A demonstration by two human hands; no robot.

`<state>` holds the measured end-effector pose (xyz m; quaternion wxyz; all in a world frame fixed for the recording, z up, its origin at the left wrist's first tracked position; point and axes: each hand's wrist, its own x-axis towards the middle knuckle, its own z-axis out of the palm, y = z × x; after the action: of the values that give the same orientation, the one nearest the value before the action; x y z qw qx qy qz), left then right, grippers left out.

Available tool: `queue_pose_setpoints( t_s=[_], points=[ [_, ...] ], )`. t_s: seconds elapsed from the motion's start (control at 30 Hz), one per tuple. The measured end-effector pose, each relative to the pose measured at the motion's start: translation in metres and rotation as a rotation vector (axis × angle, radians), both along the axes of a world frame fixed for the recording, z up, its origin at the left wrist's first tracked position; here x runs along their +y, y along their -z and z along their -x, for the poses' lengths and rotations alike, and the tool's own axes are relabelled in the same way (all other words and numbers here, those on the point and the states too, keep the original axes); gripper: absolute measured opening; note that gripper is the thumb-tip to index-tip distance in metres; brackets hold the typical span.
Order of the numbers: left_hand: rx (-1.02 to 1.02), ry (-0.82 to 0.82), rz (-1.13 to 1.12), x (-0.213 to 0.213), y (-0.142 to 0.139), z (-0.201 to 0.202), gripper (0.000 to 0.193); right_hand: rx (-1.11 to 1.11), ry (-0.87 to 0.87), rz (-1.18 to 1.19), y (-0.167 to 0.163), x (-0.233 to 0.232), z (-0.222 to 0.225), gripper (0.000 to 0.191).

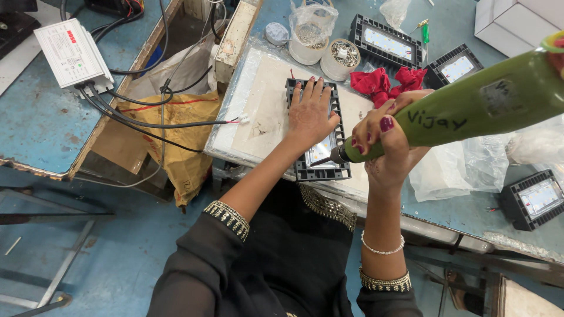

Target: The person assembles LED light fixtures on a workbench. They connect wires to the LED module, use a green power drill to fasten screws into the fixture, and handle a clear plastic cover. The person places the assembled unit aside and picks up another fixture to continue the process.

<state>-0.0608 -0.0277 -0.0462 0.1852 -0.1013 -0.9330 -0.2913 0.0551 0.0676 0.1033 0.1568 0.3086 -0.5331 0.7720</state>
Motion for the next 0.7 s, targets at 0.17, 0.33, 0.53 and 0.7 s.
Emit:
queue_pose_setpoints(
  t_s=[0.17, 0.33, 0.53, 0.7],
  points=[
    [0.015, -0.006, -0.02, 0.003, -0.002, 0.002, 0.066, -0.008, -0.029, -0.024, 0.002, 0.003, 0.002, 0.027],
    [0.008, -0.015, -0.027, 0.005, -0.003, 0.003, 0.063, 0.03, -0.228, -0.033, 0.001, 0.011, 0.014, 0.028],
    [0.037, -0.013, -0.057, 0.004, -0.004, -0.001, 0.058, 0.094, -0.452, -0.096, 0.004, 0.019, 0.027, 0.026],
    [0.055, -0.007, -0.058, 0.003, -0.002, -0.005, 0.059, 0.13, -0.505, -0.122, 0.011, 0.021, 0.023, 0.024]
  ],
)
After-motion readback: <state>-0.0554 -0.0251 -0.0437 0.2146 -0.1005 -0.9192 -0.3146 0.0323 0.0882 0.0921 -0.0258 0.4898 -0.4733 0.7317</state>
